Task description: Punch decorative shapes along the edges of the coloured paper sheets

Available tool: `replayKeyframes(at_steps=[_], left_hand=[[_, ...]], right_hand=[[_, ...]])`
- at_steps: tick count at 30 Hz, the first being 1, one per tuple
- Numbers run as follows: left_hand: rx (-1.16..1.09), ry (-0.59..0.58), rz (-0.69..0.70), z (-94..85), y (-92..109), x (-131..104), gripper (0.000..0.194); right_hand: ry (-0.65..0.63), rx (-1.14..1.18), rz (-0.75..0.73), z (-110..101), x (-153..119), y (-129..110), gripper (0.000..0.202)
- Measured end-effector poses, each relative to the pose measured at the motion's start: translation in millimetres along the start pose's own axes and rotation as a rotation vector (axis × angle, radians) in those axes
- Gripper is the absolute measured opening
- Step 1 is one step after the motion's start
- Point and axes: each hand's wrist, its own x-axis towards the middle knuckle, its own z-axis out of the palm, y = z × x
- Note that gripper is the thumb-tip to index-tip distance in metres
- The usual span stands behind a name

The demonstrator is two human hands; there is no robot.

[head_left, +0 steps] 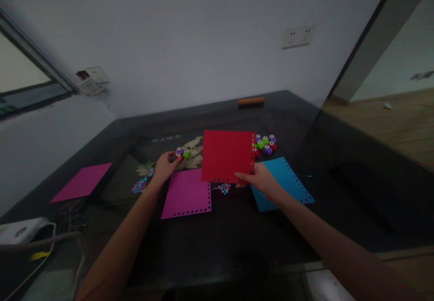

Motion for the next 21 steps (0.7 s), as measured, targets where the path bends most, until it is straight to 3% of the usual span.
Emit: replayKeyframes(at_steps=[4, 12, 21], left_hand=[[0.084, 0.014, 0.039, 10.9, -4, 4, 0.037], [0.097, 0.051, 0.053, 8.5, -9, -6, 0.029], [-0.16, 0.191, 0.018, -13.3, 27, -14, 0.029]], right_hand=[[0.017, 0.001, 0.001, -1, 0, 0, 0.016], [0.011, -0.023, -0.007, 0, 0, -1, 0.013], [0.047, -0.013, -0.011, -1, 2, 3, 0.018]])
